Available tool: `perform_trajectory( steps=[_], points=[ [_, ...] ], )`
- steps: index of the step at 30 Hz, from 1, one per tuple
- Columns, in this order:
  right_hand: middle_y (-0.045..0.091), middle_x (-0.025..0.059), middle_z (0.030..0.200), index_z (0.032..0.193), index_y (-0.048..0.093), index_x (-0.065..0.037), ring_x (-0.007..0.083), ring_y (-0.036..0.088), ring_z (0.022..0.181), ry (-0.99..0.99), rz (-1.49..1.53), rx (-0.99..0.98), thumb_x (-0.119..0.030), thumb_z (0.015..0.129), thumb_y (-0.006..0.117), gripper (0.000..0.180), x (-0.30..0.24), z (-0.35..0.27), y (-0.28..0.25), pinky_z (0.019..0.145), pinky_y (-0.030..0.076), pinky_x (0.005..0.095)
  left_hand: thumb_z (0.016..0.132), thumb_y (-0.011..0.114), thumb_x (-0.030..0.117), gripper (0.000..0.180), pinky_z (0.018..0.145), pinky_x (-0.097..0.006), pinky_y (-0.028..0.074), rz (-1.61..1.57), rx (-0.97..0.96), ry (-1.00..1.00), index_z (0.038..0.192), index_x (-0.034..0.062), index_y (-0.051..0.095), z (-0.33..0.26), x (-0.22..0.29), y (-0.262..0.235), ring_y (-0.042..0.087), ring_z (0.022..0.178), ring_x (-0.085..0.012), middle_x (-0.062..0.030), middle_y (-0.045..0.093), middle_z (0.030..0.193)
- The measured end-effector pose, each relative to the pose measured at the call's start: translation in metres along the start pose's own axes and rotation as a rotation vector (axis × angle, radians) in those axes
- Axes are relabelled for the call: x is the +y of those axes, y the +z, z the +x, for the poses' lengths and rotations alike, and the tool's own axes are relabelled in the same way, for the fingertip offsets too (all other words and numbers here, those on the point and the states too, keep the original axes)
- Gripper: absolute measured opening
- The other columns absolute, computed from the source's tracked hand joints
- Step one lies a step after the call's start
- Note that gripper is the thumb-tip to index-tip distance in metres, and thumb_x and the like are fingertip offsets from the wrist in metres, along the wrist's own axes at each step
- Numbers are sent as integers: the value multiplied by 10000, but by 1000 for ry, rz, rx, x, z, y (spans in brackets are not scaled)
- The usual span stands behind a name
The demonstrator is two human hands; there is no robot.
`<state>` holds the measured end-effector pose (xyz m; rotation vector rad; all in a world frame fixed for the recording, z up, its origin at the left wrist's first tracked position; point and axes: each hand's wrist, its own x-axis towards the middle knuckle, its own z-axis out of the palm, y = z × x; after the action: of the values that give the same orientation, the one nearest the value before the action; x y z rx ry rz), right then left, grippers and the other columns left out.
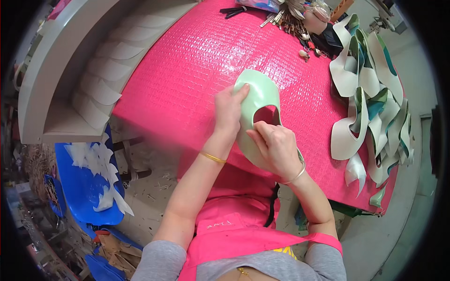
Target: Assembling components of a shoe, such as fitting liners and uppers.
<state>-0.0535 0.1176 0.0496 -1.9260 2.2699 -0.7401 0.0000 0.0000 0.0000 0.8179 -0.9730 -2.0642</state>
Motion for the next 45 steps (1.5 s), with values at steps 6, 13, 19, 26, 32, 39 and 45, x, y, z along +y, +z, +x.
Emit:
perform_trajectory(
  steps=[6,13,19,26,32,39,45],
  points=[
    [475,179,536,597,457,-35,353,513,517,136,240,41,-193,768,577,262,-5,19,0,471,392,427,844,568,197,218,569,-234,408,39,194,255,845,-16,612,-9,9,8,509,641,-68,-29,599,750],
    [352,145,520,660,438,27,195,305,430,261,371,-13,-160,830,559,279,-4,16,-1,422,292,324,841,582,260,260,543,-223,390,-138,142,114,818,3,612,-8,6,12,488,625,-60,-2,574,698],
    [370,192,522,638,440,6,305,382,418,129,180,190,-173,847,542,293,-18,16,12,412,300,351,824,599,212,251,449,-245,353,9,136,164,689,1,604,-1,21,12,456,511,-61,4,550,601],
    [454,160,507,701,449,-50,332,491,448,193,-93,152,-179,838,537,207,-19,-31,4,404,359,404,777,624,159,234,424,-266,344,247,90,219,615,-6,594,30,-11,27,446,464,-57,-20,537,531],
    [518,151,619,780,479,-33,312,553,612,273,-152,-41,-146,788,573,147,-42,-89,-6,557,439,394,790,605,112,155,472,-254,445,205,18,21,734,-32,617,57,-22,27,574,519,-136,-109,612,654],
    [331,193,1339,1241,413,-6,308,305,1257,19,-70,-259,-150,654,656,652,-26,-104,-76,1033,16,486,792,634,226,235,591,-243,518,-207,-449,-161,877,8,629,37,-1,27,623,633,-138,-80,644,758],
    [593,42,835,947,573,7,77,543,744,547,1194,86,-165,824,589,212,78,-45,-73,641,426,189,789,625,205,198,554,-262,470,806,-391,725,848,16,632,-11,23,59,582,577,-149,-61,634,717]
  ],
)
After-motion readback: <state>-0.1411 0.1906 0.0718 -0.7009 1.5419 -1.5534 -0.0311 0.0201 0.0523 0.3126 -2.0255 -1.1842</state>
